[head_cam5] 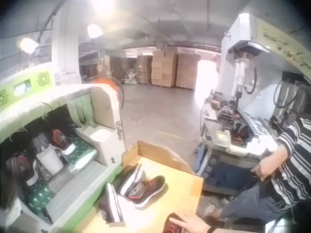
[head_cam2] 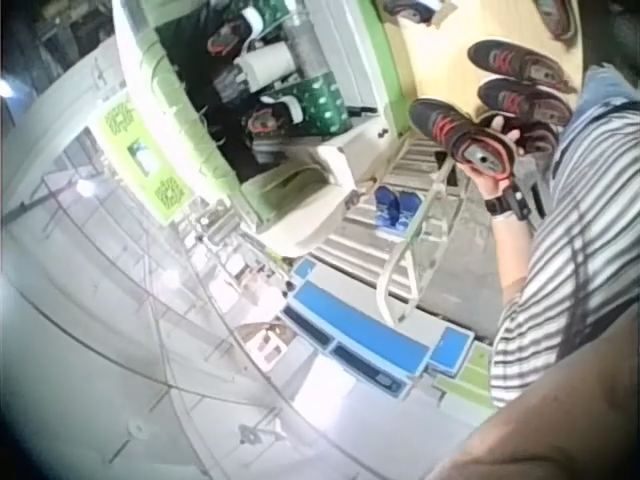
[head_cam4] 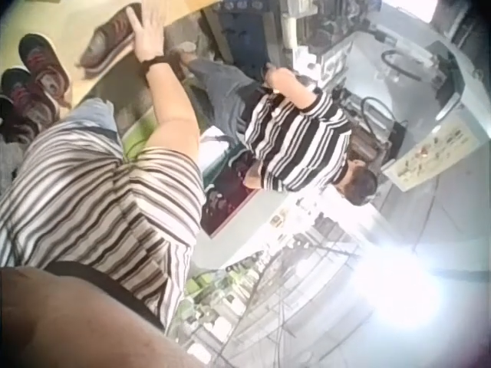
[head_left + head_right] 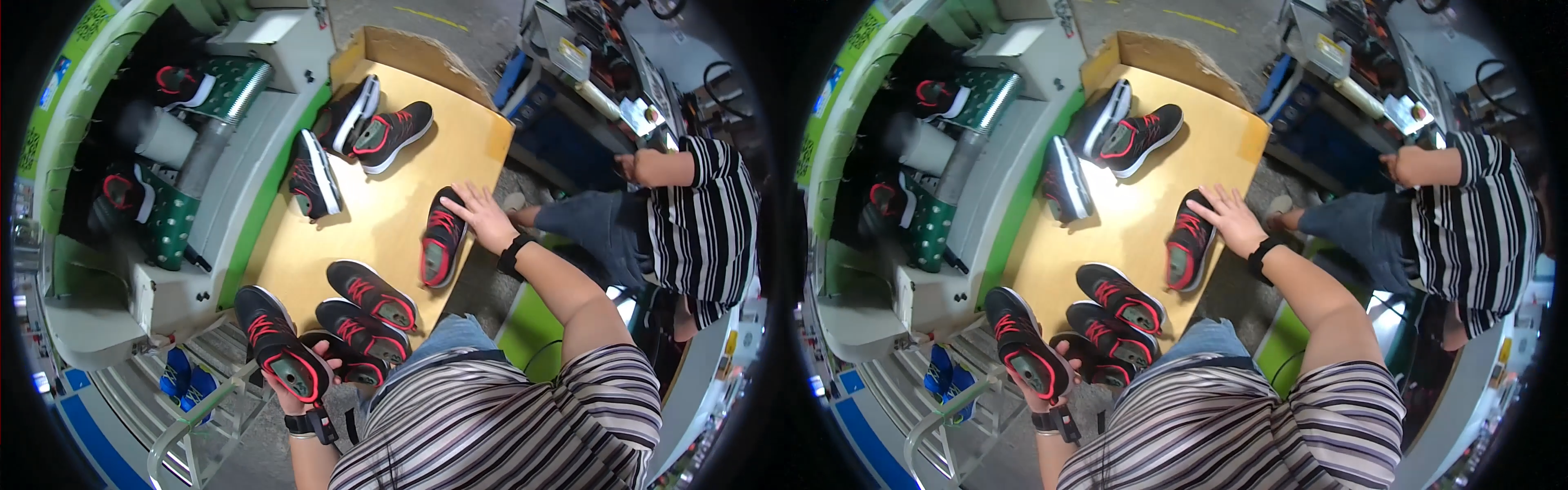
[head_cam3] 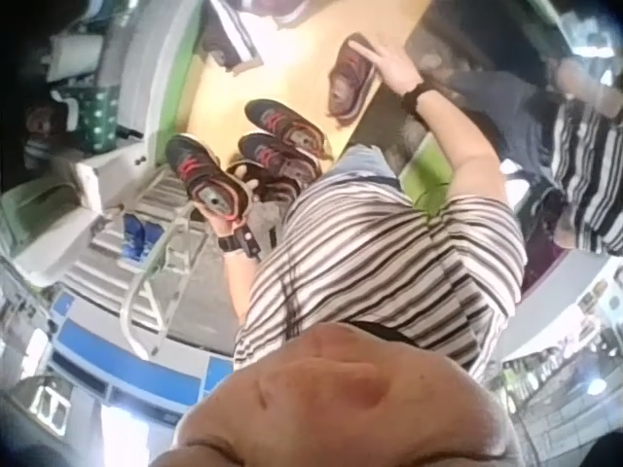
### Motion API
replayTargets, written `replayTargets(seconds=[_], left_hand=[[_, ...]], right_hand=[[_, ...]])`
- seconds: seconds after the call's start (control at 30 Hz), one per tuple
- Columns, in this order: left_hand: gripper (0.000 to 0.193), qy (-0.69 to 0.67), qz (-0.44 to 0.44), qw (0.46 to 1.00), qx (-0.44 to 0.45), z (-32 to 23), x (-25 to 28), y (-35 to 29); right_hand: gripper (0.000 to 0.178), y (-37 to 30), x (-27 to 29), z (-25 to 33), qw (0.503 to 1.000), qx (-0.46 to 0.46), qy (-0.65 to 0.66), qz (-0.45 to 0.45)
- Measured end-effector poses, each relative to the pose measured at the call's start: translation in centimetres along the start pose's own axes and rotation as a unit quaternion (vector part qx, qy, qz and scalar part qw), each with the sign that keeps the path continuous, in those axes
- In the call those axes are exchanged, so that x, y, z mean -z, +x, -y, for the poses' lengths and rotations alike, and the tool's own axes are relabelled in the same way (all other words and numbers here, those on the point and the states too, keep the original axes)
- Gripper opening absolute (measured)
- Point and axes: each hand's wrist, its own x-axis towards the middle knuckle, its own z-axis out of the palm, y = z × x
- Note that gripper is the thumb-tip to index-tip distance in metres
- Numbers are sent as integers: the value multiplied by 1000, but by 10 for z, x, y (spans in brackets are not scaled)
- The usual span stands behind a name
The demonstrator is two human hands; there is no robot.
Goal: Transferring shoes from a conveyor belt/machine to a packing box and vice versa.
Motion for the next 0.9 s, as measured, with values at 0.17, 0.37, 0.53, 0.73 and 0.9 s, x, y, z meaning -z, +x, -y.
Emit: replayTargets(seconds=[0.17, 0.37, 0.53, 0.73, 0.9], left_hand=[[99, -52, 13, 998, 23, 1, -16, 24], [95, -13, -4, 999, -37, -49, -59, 95], [81, -34, -8, 982, -185, -149, -90, 149], [51, -233, 31, 927, -294, -187, -55, 166], [43, -183, -158, 907, -345, -182, -69, 168]], right_hand=[[59, -40, -3, 23, 956, -82, 280, 35], [89, -75, -16, 91, 874, -230, 418, -88], [91, -81, -37, 107, 841, -289, 443, -112], [84, -84, -5, 94, 758, -274, 582, -114], [76, -17, 87, 110, 780, -141, 608, -55]])
